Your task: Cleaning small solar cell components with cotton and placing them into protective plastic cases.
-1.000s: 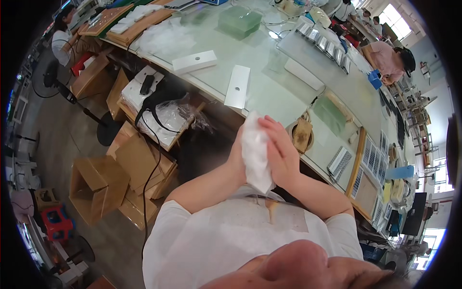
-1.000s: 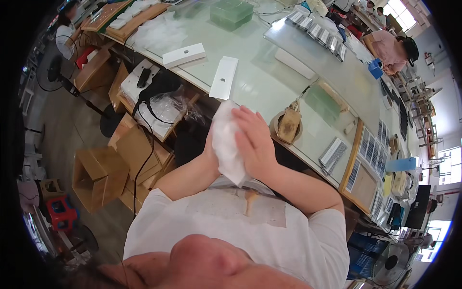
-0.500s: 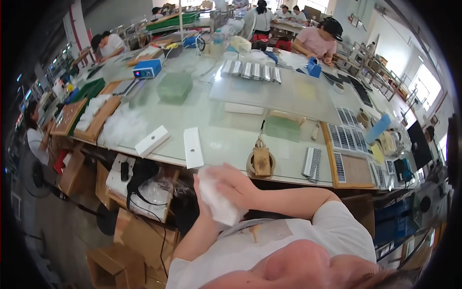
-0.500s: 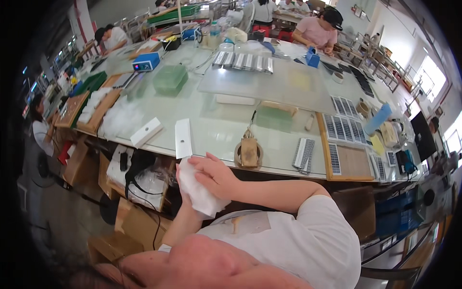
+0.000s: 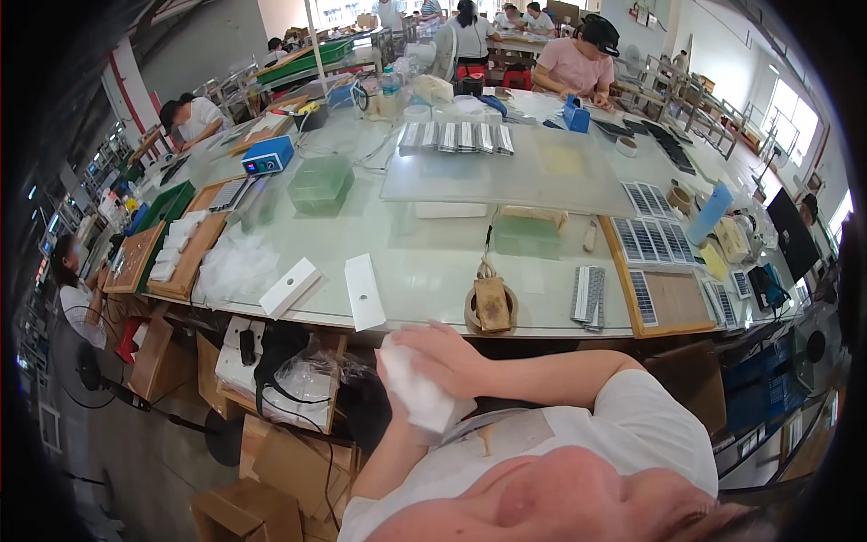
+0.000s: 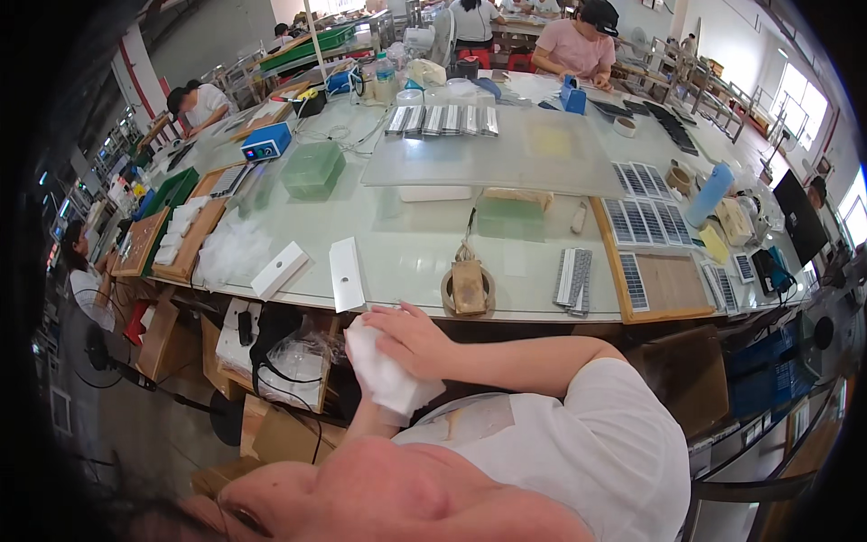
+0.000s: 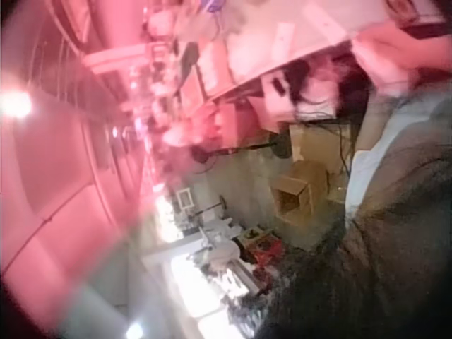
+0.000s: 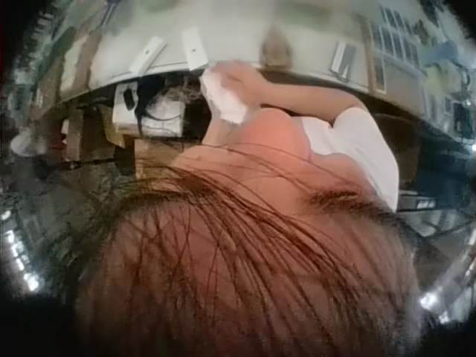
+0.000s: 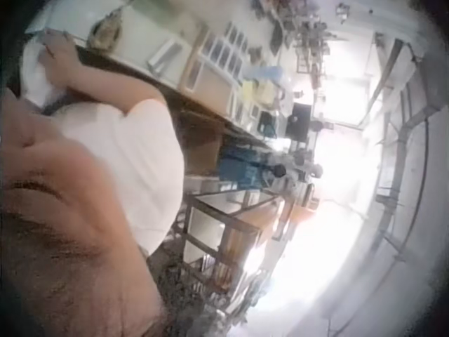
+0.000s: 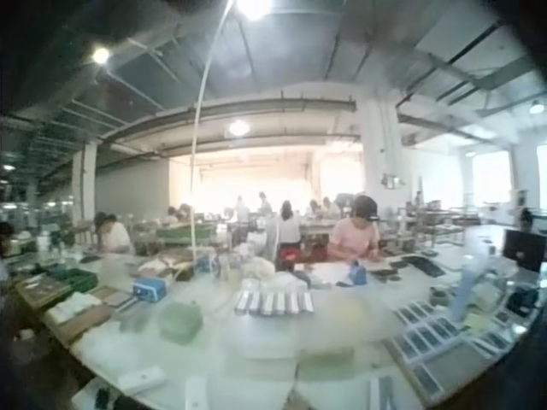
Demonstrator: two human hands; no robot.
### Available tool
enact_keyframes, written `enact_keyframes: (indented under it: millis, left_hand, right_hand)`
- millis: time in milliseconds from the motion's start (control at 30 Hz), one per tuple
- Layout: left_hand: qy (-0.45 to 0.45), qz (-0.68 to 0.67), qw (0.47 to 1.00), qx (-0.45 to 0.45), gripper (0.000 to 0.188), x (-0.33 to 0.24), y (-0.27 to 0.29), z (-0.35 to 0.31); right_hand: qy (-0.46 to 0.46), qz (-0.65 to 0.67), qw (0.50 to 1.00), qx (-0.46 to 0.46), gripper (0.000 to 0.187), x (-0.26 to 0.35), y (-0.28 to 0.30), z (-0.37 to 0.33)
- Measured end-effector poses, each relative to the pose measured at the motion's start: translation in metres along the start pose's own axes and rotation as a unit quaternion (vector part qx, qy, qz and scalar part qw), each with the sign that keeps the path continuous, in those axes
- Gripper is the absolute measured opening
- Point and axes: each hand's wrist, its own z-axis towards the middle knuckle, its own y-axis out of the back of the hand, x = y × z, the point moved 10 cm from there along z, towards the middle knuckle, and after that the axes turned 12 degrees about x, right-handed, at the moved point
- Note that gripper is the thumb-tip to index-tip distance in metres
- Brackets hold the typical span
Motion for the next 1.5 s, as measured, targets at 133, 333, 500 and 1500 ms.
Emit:
enact_keyframes:
  millis: [133, 333, 500, 1500]
  left_hand:
    - [0.003, 0.151, 0.973, -0.173, 0.067, 0.004, 0.062, -0.027]
    - [-0.004, -0.018, 1.0, -0.023, 0.072, 0.005, 0.0, -0.007]
    - [0.023, -0.095, 0.995, 0.001, 0.071, 0.015, 0.03, -0.005]
    - [-0.038, 0.043, 0.995, 0.085, 0.057, 0.016, 0.051, -0.014]
  right_hand:
    - [-0.21, 0.398, 0.889, -0.081, 0.055, -0.042, -0.018, -0.015]
    - [0.029, -0.18, 0.983, -0.002, 0.071, 0.022, -0.002, -0.019]
    - [0.031, -0.125, 0.991, -0.026, 0.061, 0.003, -0.018, -0.027]
    - [0.024, -0.062, 0.989, 0.134, 0.05, 0.023, -0.01, -0.008]
